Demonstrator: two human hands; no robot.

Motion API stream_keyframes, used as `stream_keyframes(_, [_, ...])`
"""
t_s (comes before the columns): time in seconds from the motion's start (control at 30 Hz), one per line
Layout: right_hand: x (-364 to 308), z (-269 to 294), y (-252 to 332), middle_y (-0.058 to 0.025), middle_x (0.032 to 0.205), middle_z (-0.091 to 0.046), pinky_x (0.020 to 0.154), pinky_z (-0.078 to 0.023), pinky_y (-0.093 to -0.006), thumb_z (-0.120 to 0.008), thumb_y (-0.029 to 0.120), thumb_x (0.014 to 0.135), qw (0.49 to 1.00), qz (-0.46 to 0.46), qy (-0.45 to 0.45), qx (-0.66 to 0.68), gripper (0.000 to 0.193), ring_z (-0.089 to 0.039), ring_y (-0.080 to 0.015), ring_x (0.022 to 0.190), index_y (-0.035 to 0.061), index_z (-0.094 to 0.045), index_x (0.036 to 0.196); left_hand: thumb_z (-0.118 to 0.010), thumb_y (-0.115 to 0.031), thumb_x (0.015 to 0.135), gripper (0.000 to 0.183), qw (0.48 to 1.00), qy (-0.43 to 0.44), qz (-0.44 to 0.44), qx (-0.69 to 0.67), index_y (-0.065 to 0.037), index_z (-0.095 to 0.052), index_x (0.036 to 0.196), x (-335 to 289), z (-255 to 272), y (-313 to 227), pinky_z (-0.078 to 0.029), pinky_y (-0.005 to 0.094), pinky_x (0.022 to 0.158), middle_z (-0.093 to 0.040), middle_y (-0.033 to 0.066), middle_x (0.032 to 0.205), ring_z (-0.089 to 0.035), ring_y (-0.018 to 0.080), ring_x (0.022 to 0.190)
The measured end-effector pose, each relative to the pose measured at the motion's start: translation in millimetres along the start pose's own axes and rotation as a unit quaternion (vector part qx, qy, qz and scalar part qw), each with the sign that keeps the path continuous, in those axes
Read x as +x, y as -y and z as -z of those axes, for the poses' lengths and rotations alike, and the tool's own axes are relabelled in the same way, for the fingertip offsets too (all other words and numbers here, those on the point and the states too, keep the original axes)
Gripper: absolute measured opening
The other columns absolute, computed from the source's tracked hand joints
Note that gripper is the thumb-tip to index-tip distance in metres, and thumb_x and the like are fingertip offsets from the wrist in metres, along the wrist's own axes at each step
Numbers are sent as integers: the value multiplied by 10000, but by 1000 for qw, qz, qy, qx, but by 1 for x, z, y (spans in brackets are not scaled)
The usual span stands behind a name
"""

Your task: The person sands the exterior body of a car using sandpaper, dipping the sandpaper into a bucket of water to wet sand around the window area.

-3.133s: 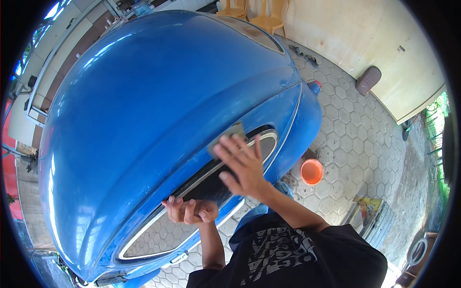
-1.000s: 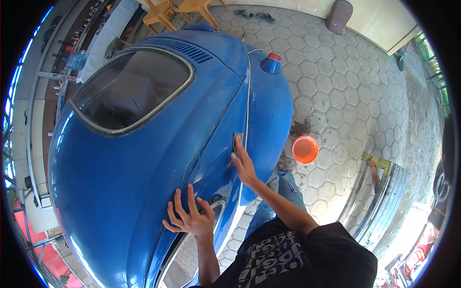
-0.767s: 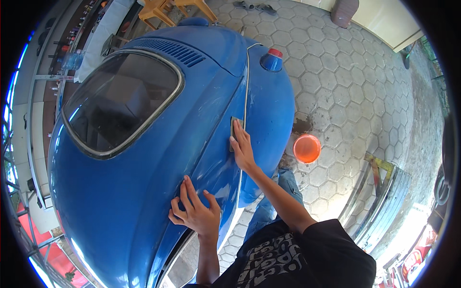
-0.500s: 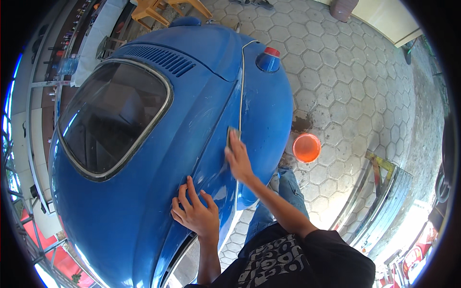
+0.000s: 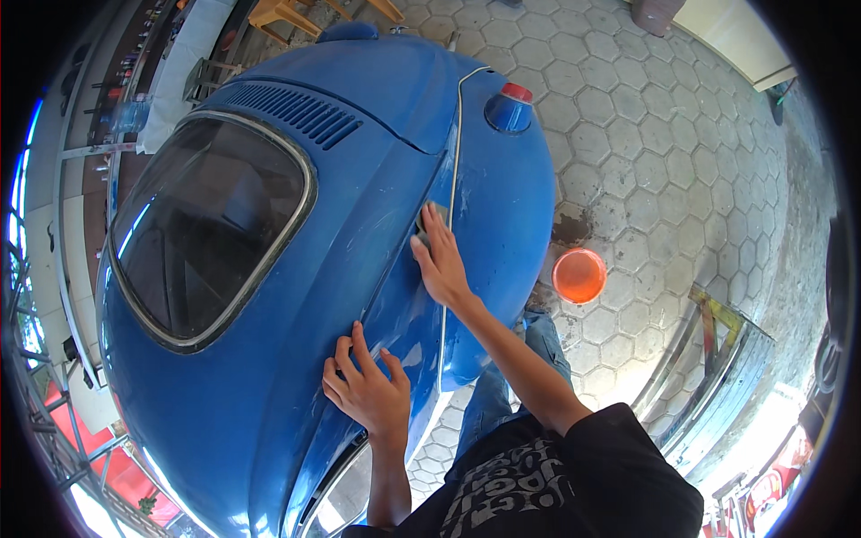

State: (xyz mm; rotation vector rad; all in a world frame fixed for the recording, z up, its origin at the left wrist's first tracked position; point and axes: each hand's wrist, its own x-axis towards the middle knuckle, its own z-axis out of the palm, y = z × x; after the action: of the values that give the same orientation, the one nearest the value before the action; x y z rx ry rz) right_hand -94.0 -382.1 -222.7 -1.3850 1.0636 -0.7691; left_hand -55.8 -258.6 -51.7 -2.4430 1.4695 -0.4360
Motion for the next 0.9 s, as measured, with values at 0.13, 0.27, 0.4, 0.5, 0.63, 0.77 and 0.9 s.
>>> stream_keyframes(0.13, [-86,-11,15,-173,1529,-219,1155,-152,-415,-374,463,966,996,6,93,7,670,-195,-325,1418,50,-229,1473,-596,-190,791,440,1000,12,15,-18,-136,-576,1228,6,6,4,-352,430,870,-517,80,1163,-438,276,1023])
stream_keyframes(0.27, [-41,1,1,-171,1531,-217,1158,-143,-417,-371,466,967,998,2,66,8,669,-184,-320,1422,55,-226,1475,-595,-167,781,443,1000,24,12,-6,-153,-577,1223,17,4,-8,-346,425,844,-516,77,1145,-438,271,1010])
stream_keyframes(0.4, [-26,-1,3,-164,1536,-208,1154,-142,-437,-375,467,965,1000,-16,10,0,666,-201,-321,1418,75,-223,1481,-592,-137,776,465,998,53,2,-29,-157,-572,1240,21,6,-7,-342,423,847,-515,72,1139,-437,268,1019])
stream_keyframes(0.5, [-90,-5,11,-161,1537,-205,1149,-141,-469,-389,461,961,994,-20,108,13,666,-197,-323,1420,84,-221,1483,-592,-126,778,458,996,57,10,-74,-137,-582,1235,11,13,6,-336,430,890,-517,79,1134,-438,268,1056])
stream_keyframes(0.63, [-60,1,-5,-161,1539,-202,1150,-129,-469,-376,488,959,998,-19,62,8,685,-192,-327,1420,80,-212,1485,-583,-74,799,397,986,50,15,-158,-103,-618,1193,6,24,9,-372,409,903,-513,100,1151,-462,268,1088])
stream_keyframes(0.77, [-17,3,3,-175,1535,-202,1155,-144,-428,-360,499,962,999,-39,16,-1,705,-192,-326,1420,59,-190,1486,-636,-38,798,299,965,-6,40,-258,-85,-654,1093,0,22,14,-425,362,819,-540,112,1111,-530,259,995])
stream_keyframes(0.9, [-96,-10,19,-175,1536,-198,1157,-140,-431,-351,483,970,995,6,98,23,693,-192,-323,1420,50,-185,1485,-753,-63,746,131,958,-80,92,-260,-63,-674,851,-14,35,36,-444,338,756,-608,68,922,-586,223,859])
